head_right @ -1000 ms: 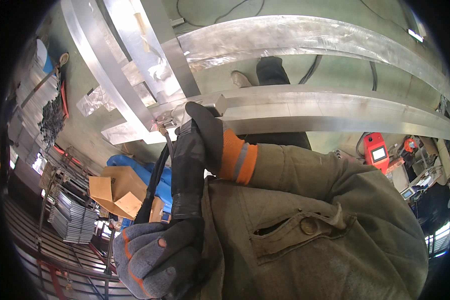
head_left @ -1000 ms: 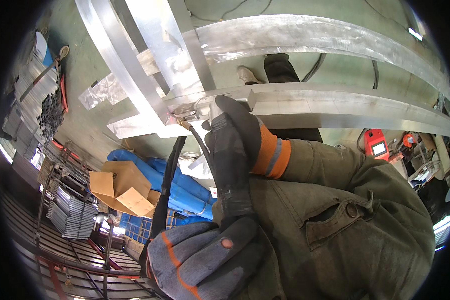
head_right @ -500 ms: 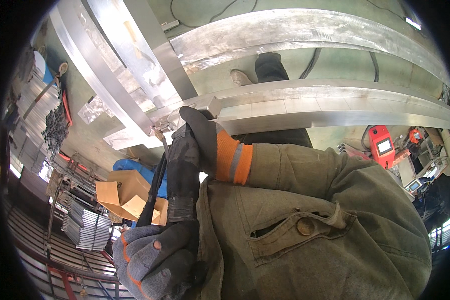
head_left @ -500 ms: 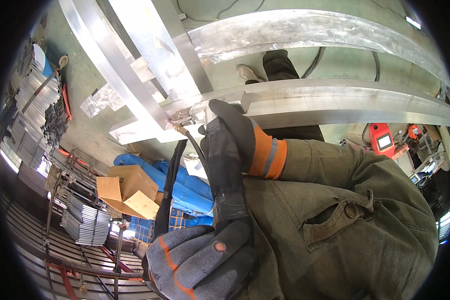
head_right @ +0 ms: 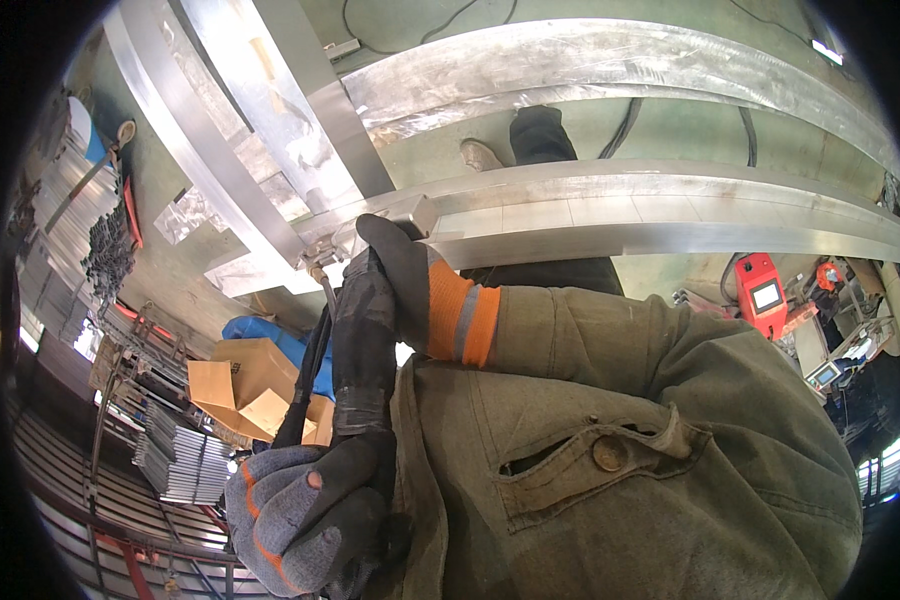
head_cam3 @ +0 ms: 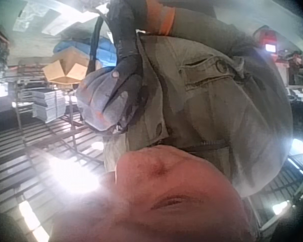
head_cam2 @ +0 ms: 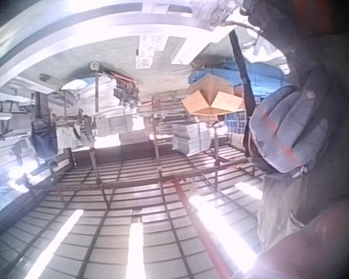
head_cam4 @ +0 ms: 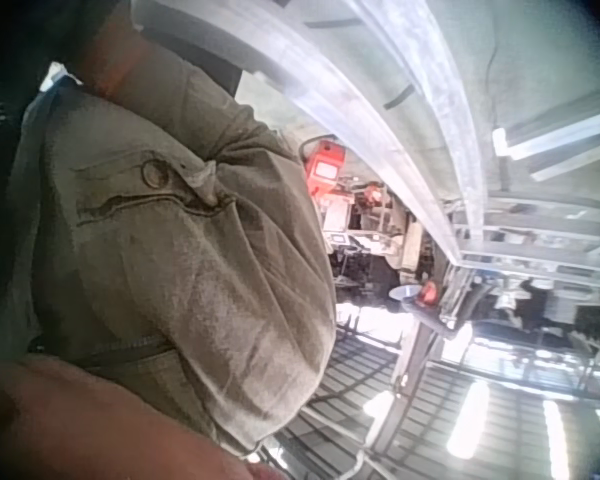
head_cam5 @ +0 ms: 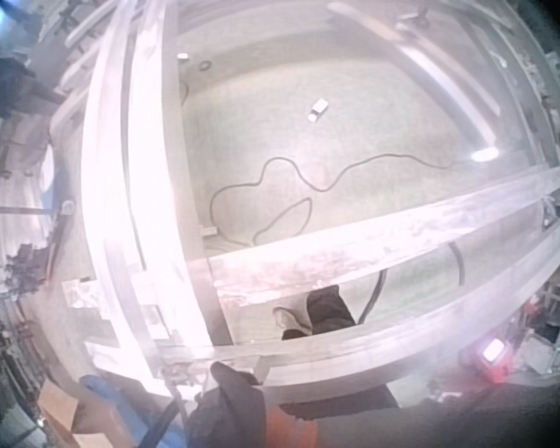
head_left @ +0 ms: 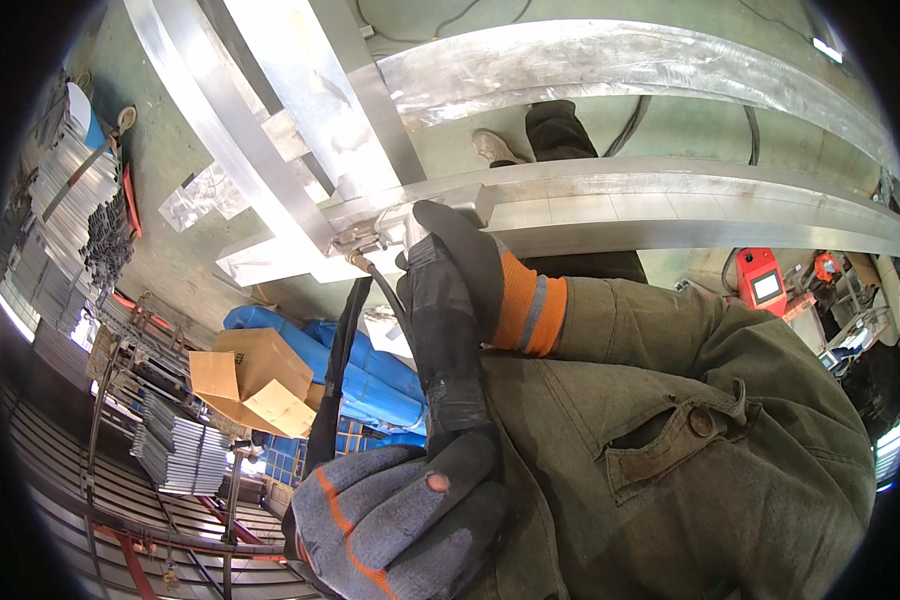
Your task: The person welds a metal frame using a handheld welding torch, moving the torch along the seams of intersecting metal bars. The person pauses briefly to reposition the torch and then continues welding along the same joint.
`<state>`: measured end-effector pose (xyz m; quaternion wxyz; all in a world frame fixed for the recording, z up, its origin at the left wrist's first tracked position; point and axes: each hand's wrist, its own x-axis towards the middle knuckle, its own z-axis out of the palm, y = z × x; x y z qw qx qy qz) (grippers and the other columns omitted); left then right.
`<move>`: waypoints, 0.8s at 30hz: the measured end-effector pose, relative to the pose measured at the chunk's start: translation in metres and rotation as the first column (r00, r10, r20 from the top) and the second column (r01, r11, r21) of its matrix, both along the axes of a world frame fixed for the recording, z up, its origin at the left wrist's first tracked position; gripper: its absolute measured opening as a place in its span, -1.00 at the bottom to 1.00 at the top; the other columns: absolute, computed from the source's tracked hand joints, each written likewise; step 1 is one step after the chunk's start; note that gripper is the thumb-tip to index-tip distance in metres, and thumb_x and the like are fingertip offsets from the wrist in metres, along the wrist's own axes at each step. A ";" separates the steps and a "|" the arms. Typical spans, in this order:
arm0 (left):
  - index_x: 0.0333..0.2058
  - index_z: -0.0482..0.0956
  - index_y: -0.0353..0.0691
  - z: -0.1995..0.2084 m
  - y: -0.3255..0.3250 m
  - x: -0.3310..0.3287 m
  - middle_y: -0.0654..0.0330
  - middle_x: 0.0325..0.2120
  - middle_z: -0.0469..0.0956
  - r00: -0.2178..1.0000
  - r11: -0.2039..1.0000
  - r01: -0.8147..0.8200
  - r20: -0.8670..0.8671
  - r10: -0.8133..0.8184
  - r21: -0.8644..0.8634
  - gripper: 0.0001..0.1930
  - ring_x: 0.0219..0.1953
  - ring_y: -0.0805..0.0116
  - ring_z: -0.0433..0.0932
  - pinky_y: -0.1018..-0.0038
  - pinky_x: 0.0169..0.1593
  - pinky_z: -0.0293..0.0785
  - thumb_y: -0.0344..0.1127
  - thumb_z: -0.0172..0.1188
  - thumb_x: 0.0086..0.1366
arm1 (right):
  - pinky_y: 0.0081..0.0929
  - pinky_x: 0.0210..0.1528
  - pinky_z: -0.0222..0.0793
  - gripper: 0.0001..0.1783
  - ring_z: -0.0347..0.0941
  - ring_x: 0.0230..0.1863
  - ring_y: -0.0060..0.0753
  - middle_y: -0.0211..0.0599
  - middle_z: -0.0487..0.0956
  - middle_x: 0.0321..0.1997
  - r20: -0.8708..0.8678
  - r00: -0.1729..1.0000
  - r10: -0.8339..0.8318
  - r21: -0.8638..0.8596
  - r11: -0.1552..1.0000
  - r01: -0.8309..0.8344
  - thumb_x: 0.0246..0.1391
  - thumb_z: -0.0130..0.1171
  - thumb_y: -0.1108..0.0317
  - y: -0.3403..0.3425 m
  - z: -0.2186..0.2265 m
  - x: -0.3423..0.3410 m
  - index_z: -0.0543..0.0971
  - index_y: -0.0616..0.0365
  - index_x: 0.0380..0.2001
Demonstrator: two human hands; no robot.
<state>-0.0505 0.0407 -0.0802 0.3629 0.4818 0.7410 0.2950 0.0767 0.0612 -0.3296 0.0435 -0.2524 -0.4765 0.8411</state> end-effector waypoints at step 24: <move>-0.29 0.57 -0.25 0.003 -0.007 -0.008 -0.20 -0.11 0.58 0.996 0.999 0.036 0.078 -0.039 0.041 -0.69 -0.29 0.06 0.66 0.21 -0.31 0.70 -0.40 0.35 -0.09 | -0.40 0.22 0.42 -0.39 0.50 0.08 -0.36 -0.15 0.53 0.10 0.151 0.965 0.214 -0.559 0.824 -0.095 0.28 0.19 0.37 0.015 0.010 -0.001 0.28 0.27 0.32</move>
